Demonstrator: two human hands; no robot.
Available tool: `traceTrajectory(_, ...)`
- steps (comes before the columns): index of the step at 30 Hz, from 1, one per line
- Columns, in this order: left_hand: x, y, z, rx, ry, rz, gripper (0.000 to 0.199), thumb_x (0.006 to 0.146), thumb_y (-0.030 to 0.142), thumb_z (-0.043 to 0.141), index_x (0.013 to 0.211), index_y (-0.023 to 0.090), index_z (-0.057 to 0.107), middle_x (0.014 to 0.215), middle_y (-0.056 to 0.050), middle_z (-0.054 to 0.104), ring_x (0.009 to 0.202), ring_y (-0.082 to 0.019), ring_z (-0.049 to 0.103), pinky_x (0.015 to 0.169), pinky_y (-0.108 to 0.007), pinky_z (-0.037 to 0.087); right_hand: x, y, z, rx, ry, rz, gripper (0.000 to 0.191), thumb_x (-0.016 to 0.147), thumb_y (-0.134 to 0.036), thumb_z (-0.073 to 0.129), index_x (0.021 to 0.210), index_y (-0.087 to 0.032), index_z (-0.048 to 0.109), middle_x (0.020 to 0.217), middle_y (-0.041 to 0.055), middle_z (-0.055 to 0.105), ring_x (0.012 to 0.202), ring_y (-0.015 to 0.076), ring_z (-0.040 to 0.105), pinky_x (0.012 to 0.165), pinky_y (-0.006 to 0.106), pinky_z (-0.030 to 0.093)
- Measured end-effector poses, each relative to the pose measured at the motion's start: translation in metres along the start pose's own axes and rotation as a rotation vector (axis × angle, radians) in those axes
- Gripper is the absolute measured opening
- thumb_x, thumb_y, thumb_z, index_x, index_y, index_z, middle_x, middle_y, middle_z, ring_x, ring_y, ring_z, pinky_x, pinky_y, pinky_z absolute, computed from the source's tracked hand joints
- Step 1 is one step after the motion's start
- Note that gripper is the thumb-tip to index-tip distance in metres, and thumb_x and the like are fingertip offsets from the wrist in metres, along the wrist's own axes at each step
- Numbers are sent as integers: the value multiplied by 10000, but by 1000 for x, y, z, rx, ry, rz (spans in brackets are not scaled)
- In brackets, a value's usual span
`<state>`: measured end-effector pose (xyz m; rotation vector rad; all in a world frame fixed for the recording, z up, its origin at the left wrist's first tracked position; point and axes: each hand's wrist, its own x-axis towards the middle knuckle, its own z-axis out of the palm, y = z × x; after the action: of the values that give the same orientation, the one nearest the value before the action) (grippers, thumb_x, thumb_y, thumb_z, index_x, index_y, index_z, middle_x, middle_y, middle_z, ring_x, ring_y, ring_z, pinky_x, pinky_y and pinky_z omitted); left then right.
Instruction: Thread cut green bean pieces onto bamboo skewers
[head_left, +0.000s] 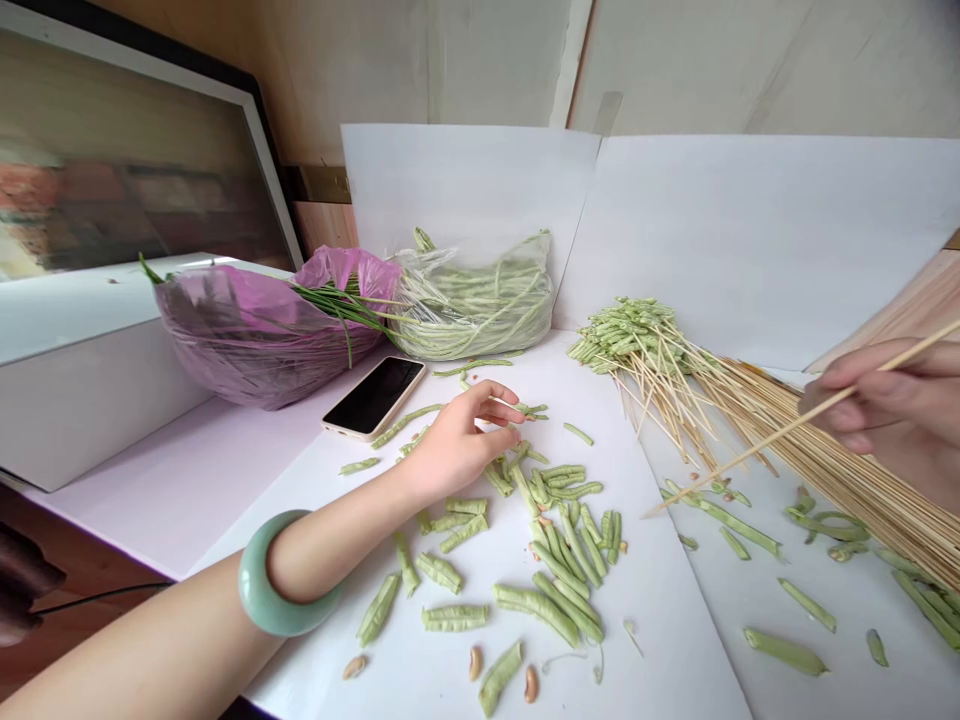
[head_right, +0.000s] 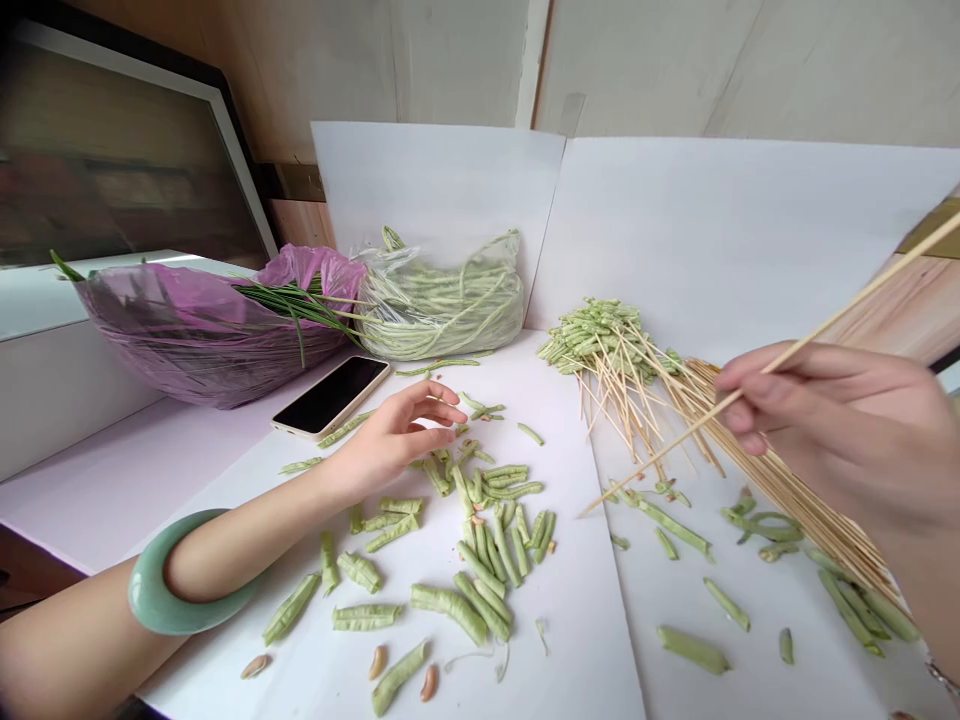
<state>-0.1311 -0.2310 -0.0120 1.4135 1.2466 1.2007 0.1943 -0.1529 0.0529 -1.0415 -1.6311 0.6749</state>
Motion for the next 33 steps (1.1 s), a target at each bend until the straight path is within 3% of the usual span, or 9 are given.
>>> traceTrajectory(2,-1,0,0,39,-23,-2,291,705,176,605,981,181,511,1013,-96,662,981,-224,590,731,-304,439,-3,-7,14,36,-134,-21,420,459,-545,889,584,-196,692,565,63,562,434,150,501,361,309,367)
traceTrajectory(7,-2,2,-2,286,-134,61,259,702,72,513,930,177,574,1013,-54,653,1002,-185,580,740,-256,426,-7,0,31,-148,-579,0,346,732,-530,734,670,-190,732,610,82,627,474,157,549,417,292,469)
traceTrajectory(12,-4,14,-10,691,-363,74,192,682,103,566,853,180,609,730,20,551,690,-131,507,615,-231,351,-18,7,46,-255,-840,-61,293,847,-475,625,734,-220,712,635,48,629,542,153,558,488,252,474)
traceTrajectory(16,-6,25,-19,851,-445,139,71,753,239,601,776,175,581,659,37,479,638,-118,442,585,-227,309,-20,3,47,-228,-848,-116,279,874,-439,600,714,-231,695,591,34,605,523,144,562,468,227,457)
traceTrajectory(19,-8,30,-27,938,-510,70,98,769,270,597,762,172,596,677,21,520,660,-130,470,594,-230,323,-19,0,41,-204,-800,-118,278,902,-410,567,717,-235,679,598,39,609,545,149,579,496,235,470)
traceTrajectory(23,-8,30,-34,914,-667,-53,67,726,228,662,752,169,647,736,5,613,696,-137,545,599,-220,353,-22,-8,40,-183,-699,-213,223,888,-392,592,722,-259,661,604,29,604,525,151,552,439,239,431)
traceTrajectory(26,-7,27,-34,837,-757,-5,46,701,152,693,731,168,662,703,18,624,681,-125,559,626,-213,376,-32,-17,51,-143,-683,-248,223,839,-399,659,670,-256,634,595,17,599,505,148,549,419,239,423)
traceTrajectory(30,-6,26,-31,705,-650,120,19,774,174,656,770,155,658,722,2,639,687,-120,573,650,-214,402,-53,-29,70,-99,-636,-209,322,872,-410,610,603,-237,570,532,-9,544,470,124,523,414,216,417)
traceTrajectory(33,-5,24,-26,430,-477,126,78,824,220,624,808,144,622,758,-23,655,724,-128,598,688,-227,441,-68,-32,82,-25,-632,-166,184,891,-341,590,729,-258,612,574,-31,575,494,105,544,446,177,446)
